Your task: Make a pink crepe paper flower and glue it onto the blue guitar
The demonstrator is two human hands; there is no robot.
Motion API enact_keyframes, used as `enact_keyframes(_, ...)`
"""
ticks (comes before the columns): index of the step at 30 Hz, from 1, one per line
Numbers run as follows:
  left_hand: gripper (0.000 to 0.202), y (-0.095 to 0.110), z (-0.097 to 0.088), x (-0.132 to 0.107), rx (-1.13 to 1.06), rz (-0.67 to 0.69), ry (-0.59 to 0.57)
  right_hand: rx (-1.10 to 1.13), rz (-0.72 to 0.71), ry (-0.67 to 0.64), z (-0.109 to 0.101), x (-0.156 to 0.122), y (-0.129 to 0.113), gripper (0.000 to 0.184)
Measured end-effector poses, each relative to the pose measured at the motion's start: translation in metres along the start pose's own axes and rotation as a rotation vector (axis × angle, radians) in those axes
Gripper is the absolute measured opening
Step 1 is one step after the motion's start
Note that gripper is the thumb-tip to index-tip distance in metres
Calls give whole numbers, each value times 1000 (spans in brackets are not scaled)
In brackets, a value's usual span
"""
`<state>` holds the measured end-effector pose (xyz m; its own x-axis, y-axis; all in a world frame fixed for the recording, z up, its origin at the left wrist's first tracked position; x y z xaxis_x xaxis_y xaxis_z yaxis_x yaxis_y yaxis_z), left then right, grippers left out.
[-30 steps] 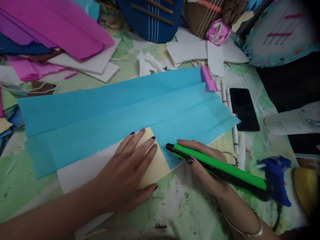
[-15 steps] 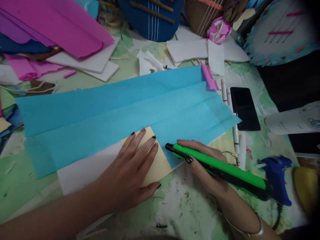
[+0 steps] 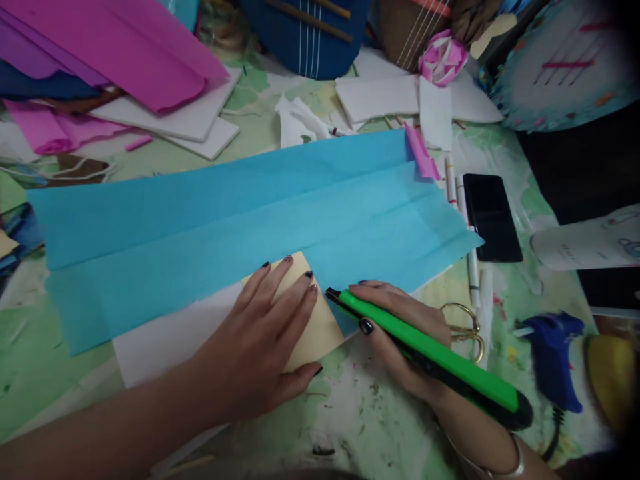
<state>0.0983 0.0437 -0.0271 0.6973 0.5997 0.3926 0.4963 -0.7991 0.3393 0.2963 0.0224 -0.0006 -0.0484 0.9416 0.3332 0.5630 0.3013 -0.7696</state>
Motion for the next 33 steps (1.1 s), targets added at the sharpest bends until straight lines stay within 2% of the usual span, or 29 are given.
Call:
enact_keyframes(7, 71, -1, -1, 1, 9, 0, -35, -146, -65, -3, 6, -2, -5, 35)
enact_keyframes(12, 69, -2, -1, 1, 24, 20, -40, -146, -89, 14, 7, -3, -5, 36)
enact_keyframes(17, 66, -1, -1, 1, 23, 23, -34, -178, -178, 44, 12, -1, -10, 37)
enact_keyframes(24, 67, -2, 0, 1, 23, 21, -37, -218, -218, 42, 18, -8, -14, 56)
enact_keyframes(33, 67, -2, -2, 1, 37, 24, -33, -217, -276, 55, 18, -6, -17, 54)
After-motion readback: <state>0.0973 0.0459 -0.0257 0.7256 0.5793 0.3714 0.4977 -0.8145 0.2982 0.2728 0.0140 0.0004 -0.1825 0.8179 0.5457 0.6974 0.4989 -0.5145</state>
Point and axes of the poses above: each hand's wrist, its own x-axis towards the middle knuckle, its own z-axis out of the palm, y = z × x, the point moved 3 cm from there along x, towards the middle knuckle, and after that the axes turned 7 degrees about y, right-handed, at the moved point
